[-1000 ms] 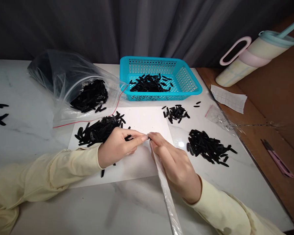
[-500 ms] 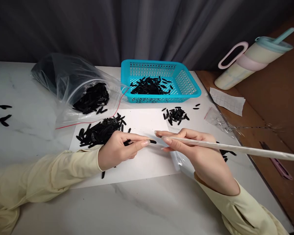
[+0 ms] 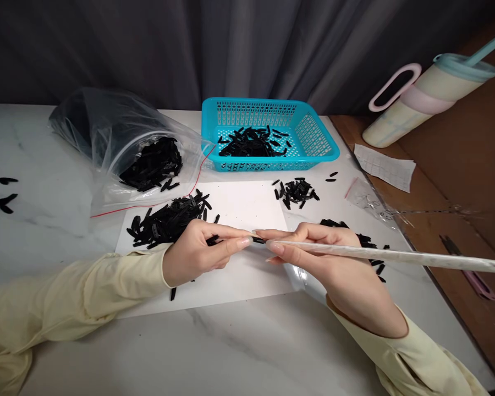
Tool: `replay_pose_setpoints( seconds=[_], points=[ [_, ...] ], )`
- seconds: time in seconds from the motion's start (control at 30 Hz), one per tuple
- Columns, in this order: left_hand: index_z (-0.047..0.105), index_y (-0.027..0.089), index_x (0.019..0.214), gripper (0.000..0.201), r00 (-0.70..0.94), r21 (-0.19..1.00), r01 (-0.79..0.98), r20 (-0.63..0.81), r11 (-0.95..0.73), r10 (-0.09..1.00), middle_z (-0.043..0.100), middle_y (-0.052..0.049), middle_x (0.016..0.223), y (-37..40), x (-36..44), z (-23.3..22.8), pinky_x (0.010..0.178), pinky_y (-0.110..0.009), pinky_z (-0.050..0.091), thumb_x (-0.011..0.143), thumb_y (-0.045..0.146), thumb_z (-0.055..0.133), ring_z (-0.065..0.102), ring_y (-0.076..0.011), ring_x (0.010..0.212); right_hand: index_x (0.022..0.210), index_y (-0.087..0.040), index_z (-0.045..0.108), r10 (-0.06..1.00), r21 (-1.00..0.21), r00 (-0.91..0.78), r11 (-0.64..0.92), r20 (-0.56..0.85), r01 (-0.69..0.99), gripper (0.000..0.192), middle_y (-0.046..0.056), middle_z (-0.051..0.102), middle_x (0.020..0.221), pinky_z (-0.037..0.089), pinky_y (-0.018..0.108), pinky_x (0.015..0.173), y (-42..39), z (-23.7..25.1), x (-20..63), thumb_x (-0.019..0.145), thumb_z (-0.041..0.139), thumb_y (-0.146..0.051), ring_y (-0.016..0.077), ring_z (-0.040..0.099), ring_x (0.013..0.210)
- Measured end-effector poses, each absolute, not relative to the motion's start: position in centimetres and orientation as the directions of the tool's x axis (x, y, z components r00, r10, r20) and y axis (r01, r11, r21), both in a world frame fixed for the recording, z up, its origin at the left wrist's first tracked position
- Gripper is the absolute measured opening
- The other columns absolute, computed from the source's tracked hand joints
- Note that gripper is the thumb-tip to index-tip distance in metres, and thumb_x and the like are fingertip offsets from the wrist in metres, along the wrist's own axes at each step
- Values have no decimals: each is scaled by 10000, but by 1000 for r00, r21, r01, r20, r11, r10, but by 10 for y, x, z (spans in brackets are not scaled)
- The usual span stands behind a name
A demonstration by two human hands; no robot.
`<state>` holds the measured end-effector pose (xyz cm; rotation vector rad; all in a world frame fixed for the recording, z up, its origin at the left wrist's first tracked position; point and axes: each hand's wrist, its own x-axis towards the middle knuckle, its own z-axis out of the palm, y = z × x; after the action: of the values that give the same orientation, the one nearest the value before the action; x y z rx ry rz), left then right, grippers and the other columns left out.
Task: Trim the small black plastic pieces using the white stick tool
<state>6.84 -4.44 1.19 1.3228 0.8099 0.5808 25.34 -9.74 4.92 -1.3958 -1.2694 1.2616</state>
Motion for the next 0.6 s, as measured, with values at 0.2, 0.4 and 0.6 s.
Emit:
replay_pose_setpoints(
  seconds=[0.2,0.4,0.6],
  points=[
    [711,63,933,257,596,984,88,-175,153,784,304,83,385,-46,67,13,358,-193,216,784,230,583,252,-37,369,573,-200,603,997,-983,-40,-54,-62,178,204,26,729,828,596,282,709,-98,44,254,758,688,-199,227,667,905],
    [716,76,898,233,586,986,105,-169,132,793,315,80,390,-46,66,11,360,-186,231,786,242,596,265,-36,376,563,-192,602,999,-984,4,-54,-54,172,209,35,730,785,583,256,677,-102,41,252,751,690,-217,241,656,935],
    [725,86,851,224,575,986,135,-161,100,802,328,73,385,-45,67,9,357,-188,238,785,262,602,271,-37,372,591,-196,588,990,-923,51,103,131,372,187,35,727,866,578,239,620,-110,41,242,763,651,-159,213,698,778]
  ],
)
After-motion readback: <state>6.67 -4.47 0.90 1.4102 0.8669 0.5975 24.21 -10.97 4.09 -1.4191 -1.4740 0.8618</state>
